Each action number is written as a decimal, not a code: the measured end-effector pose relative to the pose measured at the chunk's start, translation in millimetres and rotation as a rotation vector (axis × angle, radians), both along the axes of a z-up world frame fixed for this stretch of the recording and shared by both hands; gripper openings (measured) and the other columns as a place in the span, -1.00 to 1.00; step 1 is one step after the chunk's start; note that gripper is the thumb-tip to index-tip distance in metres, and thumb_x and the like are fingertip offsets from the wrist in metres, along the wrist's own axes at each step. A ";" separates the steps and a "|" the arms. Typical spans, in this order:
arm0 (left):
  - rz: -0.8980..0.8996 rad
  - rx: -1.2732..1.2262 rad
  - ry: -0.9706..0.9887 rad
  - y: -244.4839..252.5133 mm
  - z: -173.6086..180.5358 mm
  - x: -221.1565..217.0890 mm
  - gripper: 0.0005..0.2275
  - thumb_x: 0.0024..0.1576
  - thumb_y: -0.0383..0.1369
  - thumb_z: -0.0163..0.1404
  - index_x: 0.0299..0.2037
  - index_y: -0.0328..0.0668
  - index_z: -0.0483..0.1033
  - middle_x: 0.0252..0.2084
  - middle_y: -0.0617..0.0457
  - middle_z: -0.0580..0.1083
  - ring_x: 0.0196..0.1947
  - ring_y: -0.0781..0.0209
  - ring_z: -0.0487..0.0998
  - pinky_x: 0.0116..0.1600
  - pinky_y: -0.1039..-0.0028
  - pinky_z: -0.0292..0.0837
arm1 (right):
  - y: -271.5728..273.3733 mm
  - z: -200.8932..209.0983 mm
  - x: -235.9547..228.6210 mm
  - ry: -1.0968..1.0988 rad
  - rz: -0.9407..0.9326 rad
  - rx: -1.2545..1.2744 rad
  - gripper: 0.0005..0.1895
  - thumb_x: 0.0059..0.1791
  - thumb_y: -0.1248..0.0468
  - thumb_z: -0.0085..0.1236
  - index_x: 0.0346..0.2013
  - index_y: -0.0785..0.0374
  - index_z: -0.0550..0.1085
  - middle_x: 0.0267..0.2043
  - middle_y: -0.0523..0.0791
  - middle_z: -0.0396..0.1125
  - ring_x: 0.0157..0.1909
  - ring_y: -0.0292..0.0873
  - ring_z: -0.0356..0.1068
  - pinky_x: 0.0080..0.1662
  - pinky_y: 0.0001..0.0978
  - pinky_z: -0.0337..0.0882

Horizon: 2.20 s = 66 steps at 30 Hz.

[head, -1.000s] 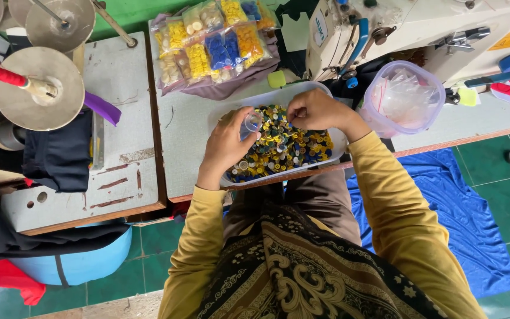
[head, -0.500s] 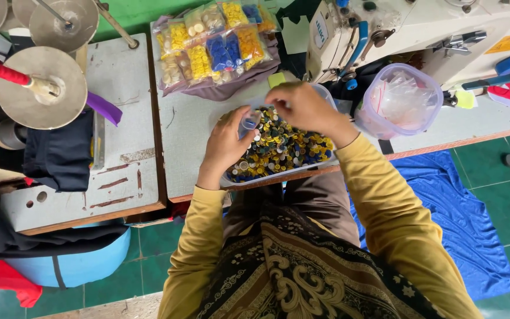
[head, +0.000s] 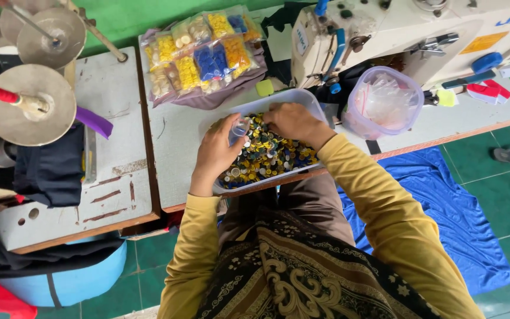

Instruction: Manually picking up small buttons from a container and placing them into a small plastic bag.

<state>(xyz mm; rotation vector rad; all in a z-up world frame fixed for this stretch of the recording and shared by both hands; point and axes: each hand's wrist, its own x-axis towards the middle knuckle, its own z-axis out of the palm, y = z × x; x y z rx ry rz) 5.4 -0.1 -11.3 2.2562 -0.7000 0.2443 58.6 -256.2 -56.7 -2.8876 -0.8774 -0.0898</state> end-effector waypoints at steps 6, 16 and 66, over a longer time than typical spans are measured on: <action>0.019 0.024 -0.001 -2.2 -4.8 2.2 -0.51 0.09 -0.30 0.21 0.23 -0.28 0.44 -0.02 -0.29 0.55 -0.02 -0.30 0.58 0.05 0.02 0.47 | 3.9 8.0 -8.1 -0.060 -0.018 -0.057 -0.84 -0.02 0.19 0.07 -0.19 -0.04 0.58 -0.23 -0.09 0.49 -0.22 0.06 0.54 -0.23 -0.03 0.57; 0.028 0.068 0.068 -4.7 3.1 -0.2 -0.51 0.13 -0.27 0.18 0.25 -0.27 0.43 0.03 -0.29 0.54 0.01 -0.29 0.57 0.07 0.03 0.46 | -11.6 -0.5 2.5 0.128 -0.118 0.069 -0.87 -0.01 0.13 0.06 -0.36 0.05 0.52 -0.33 -0.12 0.50 -0.25 0.06 0.55 -0.22 -0.08 0.55; 0.008 -0.007 -0.062 2.6 -3.0 -2.7 -0.53 0.09 -0.33 0.23 0.20 -0.30 0.45 -0.07 -0.27 0.56 -0.06 -0.23 0.60 0.01 0.13 0.48 | -31.1 70.2 -13.5 0.525 -0.075 0.217 -0.67 0.09 0.24 -0.07 0.03 0.25 0.58 -0.06 0.18 0.50 -0.05 0.28 0.51 -0.07 0.06 0.53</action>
